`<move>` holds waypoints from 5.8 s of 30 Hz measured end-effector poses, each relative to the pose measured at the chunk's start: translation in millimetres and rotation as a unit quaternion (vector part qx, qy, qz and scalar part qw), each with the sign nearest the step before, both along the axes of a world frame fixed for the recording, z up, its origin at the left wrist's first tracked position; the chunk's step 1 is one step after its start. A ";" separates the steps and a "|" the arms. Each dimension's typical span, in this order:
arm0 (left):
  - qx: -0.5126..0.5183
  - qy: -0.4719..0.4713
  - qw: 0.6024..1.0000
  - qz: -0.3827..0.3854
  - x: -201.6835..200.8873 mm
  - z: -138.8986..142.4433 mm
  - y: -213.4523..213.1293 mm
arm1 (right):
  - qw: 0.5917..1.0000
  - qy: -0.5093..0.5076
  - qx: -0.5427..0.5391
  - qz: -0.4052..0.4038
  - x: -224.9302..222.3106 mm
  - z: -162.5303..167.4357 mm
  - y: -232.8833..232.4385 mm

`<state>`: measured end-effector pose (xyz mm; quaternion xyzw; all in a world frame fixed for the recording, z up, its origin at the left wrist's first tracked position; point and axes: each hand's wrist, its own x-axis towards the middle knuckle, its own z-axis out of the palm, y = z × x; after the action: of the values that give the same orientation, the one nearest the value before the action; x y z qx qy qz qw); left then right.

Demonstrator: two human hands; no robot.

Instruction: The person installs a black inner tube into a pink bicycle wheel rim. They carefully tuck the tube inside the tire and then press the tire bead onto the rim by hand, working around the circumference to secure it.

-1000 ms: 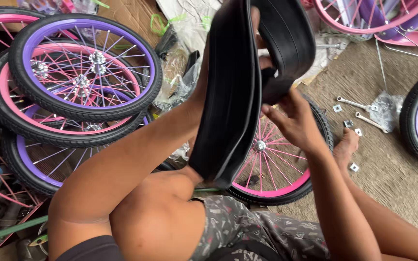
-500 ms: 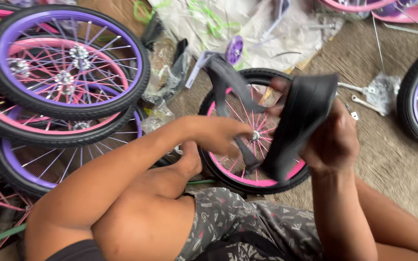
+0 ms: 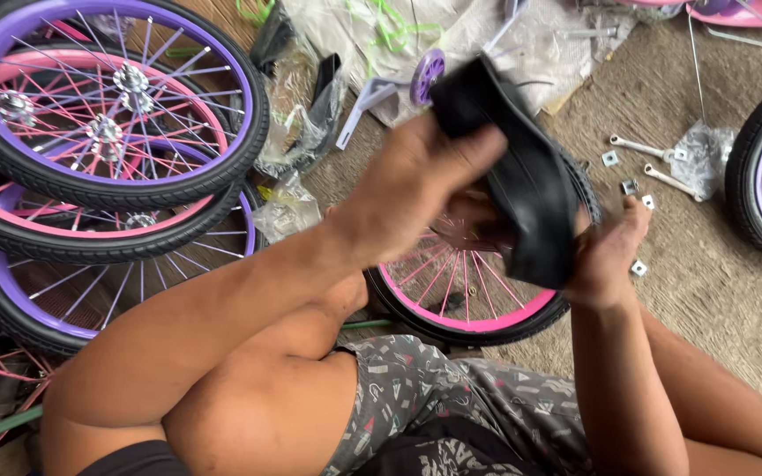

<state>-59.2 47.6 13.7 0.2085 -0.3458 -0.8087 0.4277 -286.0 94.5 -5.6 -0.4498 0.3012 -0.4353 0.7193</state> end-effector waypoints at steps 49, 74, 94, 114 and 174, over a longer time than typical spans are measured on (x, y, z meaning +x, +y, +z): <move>-0.059 -0.651 0.751 0.094 8.7 -267.6 -7.7 | 0.842 0.516 -0.069 0.139 -3.9 -136.0 -31.4; -0.017 -0.841 0.540 0.032 -87.6 -300.6 5.1 | 0.676 0.602 -0.360 0.226 -23.5 26.9 1.9; 0.030 -0.777 0.591 0.214 -80.4 -298.6 -9.1 | 0.962 -0.006 0.026 -0.270 -42.7 -76.6 39.0; -0.171 -0.654 0.647 0.354 -98.8 -220.4 16.3 | 0.810 0.439 -0.120 0.371 -53.3 -18.9 -21.2; -0.247 -0.583 0.757 0.162 -71.0 -20.9 195.6 | 0.618 0.594 -0.495 0.139 -71.1 37.2 68.9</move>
<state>-130.2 243.1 -7.1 0.5794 -0.6770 -0.3358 0.3053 -357.1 163.4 31.6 -0.9349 0.3356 -0.0512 0.1035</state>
